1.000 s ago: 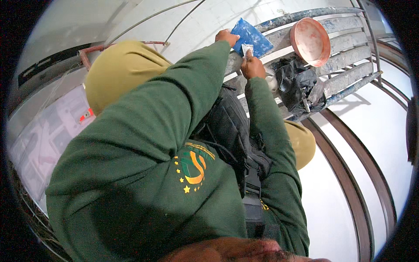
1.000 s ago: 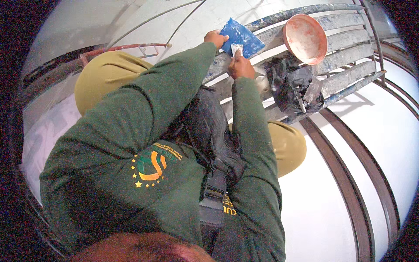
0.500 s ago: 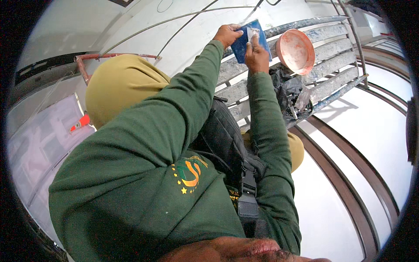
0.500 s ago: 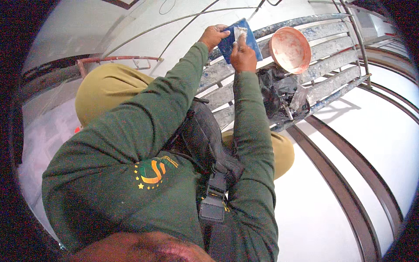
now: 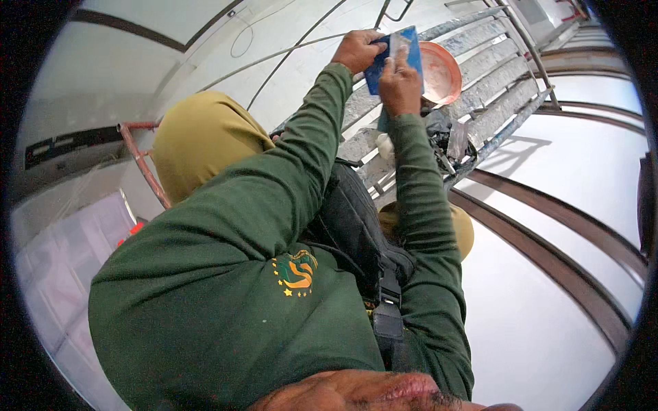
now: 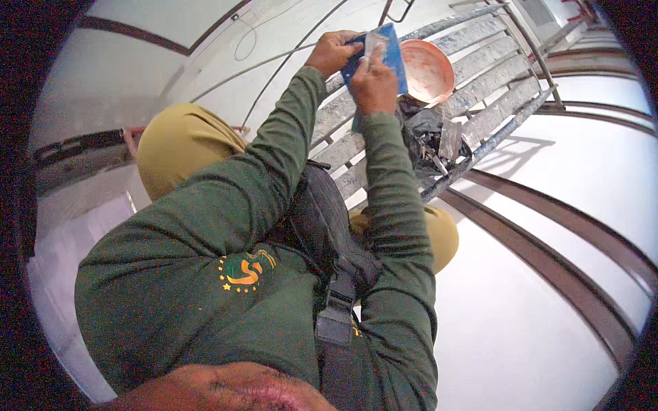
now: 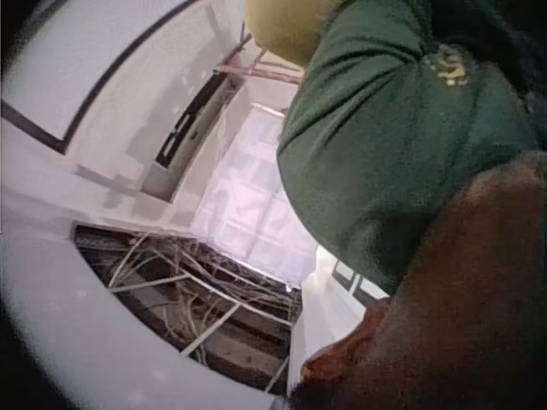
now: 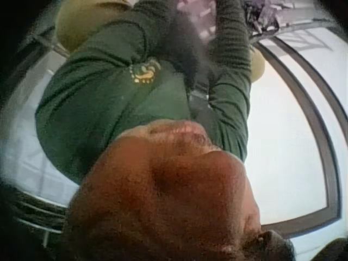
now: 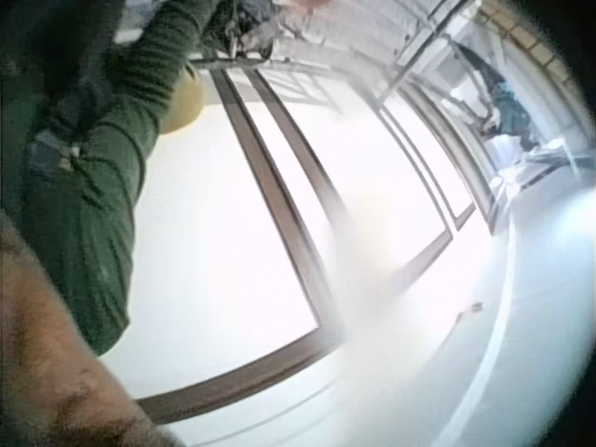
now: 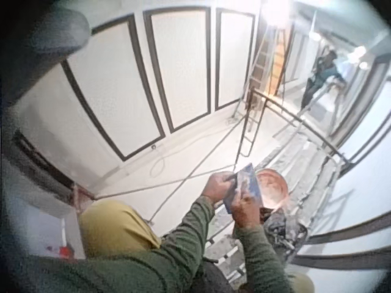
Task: The person applies plaster to the ceiling using a putty knife, then scrapes and mixes the compound between two putty knives.
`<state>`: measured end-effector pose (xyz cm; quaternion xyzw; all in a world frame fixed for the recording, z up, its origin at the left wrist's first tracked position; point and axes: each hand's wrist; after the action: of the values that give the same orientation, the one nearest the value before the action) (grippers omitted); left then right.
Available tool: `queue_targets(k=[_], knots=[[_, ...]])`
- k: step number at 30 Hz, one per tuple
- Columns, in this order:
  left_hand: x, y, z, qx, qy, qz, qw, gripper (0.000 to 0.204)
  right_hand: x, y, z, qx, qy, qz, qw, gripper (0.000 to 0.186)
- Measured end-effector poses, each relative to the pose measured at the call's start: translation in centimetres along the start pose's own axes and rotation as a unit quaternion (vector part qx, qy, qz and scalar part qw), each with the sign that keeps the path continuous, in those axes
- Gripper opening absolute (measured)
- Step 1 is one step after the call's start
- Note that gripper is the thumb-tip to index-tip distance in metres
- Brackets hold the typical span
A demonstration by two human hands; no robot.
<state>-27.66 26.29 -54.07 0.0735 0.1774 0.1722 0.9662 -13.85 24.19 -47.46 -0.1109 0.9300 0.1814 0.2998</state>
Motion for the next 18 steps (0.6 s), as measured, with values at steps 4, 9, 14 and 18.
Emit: queue_targets(k=[4,9,14,18], knots=[[0.5,-1.6,3.8,-0.016,-0.01,-0.031,0.999,0.026,-2.8,0.2,0.4,0.0,-0.004,0.039,0.999,0.045],[0.5,-2.0,4.9,-0.08,-0.193,-0.148,0.967,0.029,-8.0,-0.3,1.1,-0.057,0.095,0.063,0.992,0.035],[0.5,-1.7,5.0,-0.076,-0.319,-0.13,0.936,0.029,-15.8,-3.8,-2.1,0.038,0.259,-0.011,0.965,0.038],[2.8,-1.7,7.5,-0.036,-0.438,-0.119,0.89,0.024,-20.8,-8.0,-2.8,0.035,0.332,-0.03,0.942,0.044]])
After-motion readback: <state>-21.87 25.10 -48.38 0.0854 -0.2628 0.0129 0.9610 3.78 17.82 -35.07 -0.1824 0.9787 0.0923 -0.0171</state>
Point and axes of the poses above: each hand's wrist, its own y-axis towards the middle knuckle, its own x-axis out of the palm, z = x × y, and after that the axes turned 8 degrees about y, right-handed
